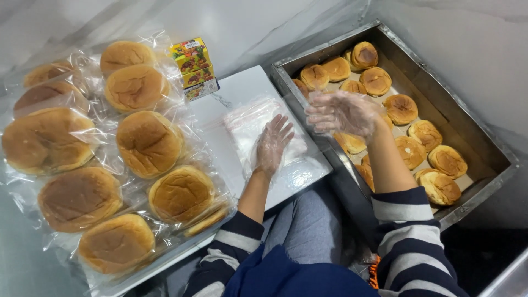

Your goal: The person, wearing plastic gloves, takes toasted bread buns from a metal container by hand and places them one at a time into plastic bags.

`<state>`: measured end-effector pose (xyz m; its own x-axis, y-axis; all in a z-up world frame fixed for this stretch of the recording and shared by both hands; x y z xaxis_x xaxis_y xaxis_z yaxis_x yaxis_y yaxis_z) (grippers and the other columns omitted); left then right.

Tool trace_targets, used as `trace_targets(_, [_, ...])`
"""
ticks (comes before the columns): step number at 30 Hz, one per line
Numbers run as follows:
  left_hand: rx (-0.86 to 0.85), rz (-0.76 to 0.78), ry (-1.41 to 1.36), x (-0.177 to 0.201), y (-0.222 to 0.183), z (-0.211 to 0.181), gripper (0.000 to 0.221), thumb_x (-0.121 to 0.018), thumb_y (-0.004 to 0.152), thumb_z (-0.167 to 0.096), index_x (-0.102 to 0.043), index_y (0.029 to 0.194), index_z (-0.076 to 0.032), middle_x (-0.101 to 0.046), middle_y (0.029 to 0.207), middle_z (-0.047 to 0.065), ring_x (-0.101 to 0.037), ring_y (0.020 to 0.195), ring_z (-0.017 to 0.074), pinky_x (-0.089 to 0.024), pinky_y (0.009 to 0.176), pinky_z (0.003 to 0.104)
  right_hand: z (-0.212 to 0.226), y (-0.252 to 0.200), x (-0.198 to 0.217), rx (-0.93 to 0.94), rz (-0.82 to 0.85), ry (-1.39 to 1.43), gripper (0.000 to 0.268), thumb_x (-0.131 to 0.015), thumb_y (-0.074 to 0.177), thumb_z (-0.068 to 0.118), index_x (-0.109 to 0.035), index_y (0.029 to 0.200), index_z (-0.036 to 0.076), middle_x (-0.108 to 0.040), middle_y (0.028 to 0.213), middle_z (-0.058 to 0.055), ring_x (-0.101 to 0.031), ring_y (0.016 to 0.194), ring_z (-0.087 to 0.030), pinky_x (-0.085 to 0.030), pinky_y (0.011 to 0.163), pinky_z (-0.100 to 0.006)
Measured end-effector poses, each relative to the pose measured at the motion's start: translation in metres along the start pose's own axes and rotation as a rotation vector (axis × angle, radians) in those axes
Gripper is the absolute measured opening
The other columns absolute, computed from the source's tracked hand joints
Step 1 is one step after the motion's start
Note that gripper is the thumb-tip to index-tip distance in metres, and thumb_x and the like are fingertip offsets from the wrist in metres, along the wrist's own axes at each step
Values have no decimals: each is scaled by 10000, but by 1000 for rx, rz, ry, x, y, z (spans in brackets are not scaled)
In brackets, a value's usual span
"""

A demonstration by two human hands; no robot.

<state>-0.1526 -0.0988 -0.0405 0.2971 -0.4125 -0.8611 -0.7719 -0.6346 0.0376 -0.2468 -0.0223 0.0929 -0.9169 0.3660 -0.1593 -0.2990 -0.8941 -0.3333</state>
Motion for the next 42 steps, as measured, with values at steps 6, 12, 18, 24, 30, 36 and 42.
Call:
trace_targets(6, [21,51,27,-20,-8,-7,553,-403,863,-498,-410,1269,-123,-400,1308,121,-394,1190,297,-313,1001,437,-30,14,13,-206,185,67,494,-316,814,278,-400,1216,3,-418,1237,-262,-437,1097,-396,-318,950,-533])
trace_targets(12, [36,173,173,-34,-14,-6,604,-339,862,-550,-365,1307,-143,-376,1331,97,-331,1238,276,-232,1035,432,-25,-13,-28,274,1292,374,1322,-877,469,244,77,1345,-21,-152,1338,-335,-200,1232,-438,-201,972,-556])
trace_targets(18, [30,178,209,-35,-15,-10,730,-357,814,-629,-237,1371,-172,-266,1382,140,-212,1274,339,-162,1055,481,-52,8,-38,-158,713,207,735,-540,763,453,-251,1317,67,-531,1062,-300,-528,1000,-420,-395,851,-561])
trace_targets(24, [46,158,197,-31,-11,-8,760,-324,797,-659,-214,1372,-175,-228,1396,160,-180,1283,364,-127,1052,495,-54,0,-56,-161,826,205,725,-319,795,620,-194,1354,176,-497,1115,-305,-542,966,-440,-406,820,-562])
trace_targets(30, [15,181,-243,-14,1,-5,546,-469,855,-363,-285,1345,-205,-331,1356,124,-404,1188,269,-436,920,366,-74,-5,-64,-286,930,239,648,-186,805,643,-344,1293,247,-480,1140,-309,-528,963,-472,-392,827,-585])
trace_targets(36, [59,30,-249,13,7,7,263,-425,878,-345,-579,996,-167,-455,1271,24,-430,1170,255,-384,908,560,-77,5,-65,-290,830,225,639,-261,825,593,-316,1296,164,-476,1178,-246,-527,994,-434,-417,818,-565])
trace_targets(42, [-166,-68,-218,36,13,0,262,-414,887,-378,-585,919,-183,-591,1073,28,-492,1098,228,-407,935,421,-69,20,-44,13,947,242,873,-527,723,582,-120,1371,163,-352,1265,-286,-454,1064,-446,-452,798,-532])
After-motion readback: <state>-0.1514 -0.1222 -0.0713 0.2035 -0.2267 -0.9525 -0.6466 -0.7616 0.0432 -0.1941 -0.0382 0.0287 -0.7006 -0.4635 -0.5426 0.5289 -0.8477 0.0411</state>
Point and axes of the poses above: each hand's wrist, its own y-axis towards the middle knuckle, its own x-axis out of the back of the hand, z = x × y, the point moved 9 cm from there along y, towards the middle knuckle
